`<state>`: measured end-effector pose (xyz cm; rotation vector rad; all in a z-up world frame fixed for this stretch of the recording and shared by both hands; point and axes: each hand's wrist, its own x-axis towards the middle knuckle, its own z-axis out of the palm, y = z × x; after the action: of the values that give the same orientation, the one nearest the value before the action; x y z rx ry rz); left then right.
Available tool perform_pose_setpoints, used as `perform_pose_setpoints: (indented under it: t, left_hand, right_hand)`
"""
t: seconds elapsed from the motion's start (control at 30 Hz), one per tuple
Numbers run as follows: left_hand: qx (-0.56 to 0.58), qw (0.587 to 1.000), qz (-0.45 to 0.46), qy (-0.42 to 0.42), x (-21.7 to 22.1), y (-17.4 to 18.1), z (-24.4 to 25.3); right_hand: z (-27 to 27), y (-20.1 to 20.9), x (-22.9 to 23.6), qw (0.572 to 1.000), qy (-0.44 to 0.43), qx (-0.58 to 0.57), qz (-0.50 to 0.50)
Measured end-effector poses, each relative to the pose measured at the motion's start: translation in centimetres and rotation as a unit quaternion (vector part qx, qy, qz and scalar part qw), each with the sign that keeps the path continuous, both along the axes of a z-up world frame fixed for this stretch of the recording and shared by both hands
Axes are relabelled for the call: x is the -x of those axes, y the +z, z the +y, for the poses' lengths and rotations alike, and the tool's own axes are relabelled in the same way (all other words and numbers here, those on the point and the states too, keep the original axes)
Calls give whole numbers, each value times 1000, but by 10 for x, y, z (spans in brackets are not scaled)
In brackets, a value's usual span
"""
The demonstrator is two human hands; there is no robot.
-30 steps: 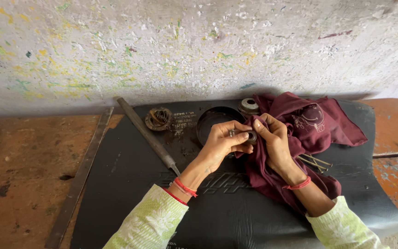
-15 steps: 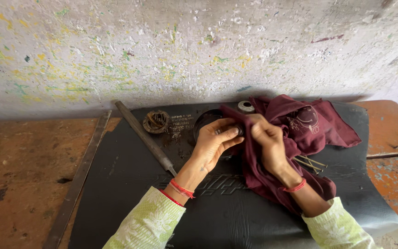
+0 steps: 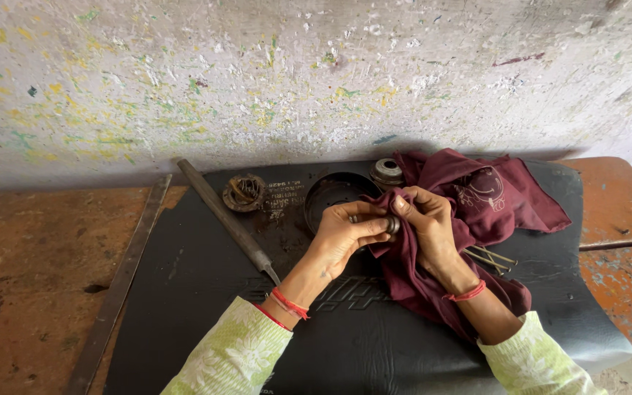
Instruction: The person cleans several small mechanical parts, including a circular housing and cylindrical components, using a maroon cloth. They wipe each part individually, rotate them to access different surfaces, and place them back on the workbench.
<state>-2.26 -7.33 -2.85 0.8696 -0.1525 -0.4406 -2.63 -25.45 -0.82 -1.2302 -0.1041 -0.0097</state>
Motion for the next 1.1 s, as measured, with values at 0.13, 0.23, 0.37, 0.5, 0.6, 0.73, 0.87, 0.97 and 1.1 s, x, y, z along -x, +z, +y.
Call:
perform_pose_setpoints:
  t: [0.13,0.23,0.37,0.5,0.6,0.73,0.87,0.97,1.1]
  left_hand:
    - [109,993,42,-20,-6,5,6]
    - [149,986,76,-5,-11,11,14]
    - [145,987,70,6,-11,11,14]
    - [113,992,58,5,-11,3,10]
    - [94,994,51,11,-11,-4,7]
    - [24,999,7,39,-7,-8,6]
    - [3,999,-13,34,-6,-4,5]
    - [28,999,-3,19,-5,-4,4]
    - [50,999,8,11,-5,-4,3]
  right_hand:
    - [-5,4,-7,997,-51,-65,-2]
    - [-13,2,-8,994,-79,-77,-20]
    - [-9,1,0,993,-75,-25,-92]
    - [5,10,13,980,-63,95,-162]
    - [12,16,18,955,-45,178,-234]
    - [18,12,16,967,3,143,-213]
    - [16,5,8,987,37,31,-153]
    - [16,0,8,985,9,36,-166]
    - [17,-2,9,987,-40,45,-146]
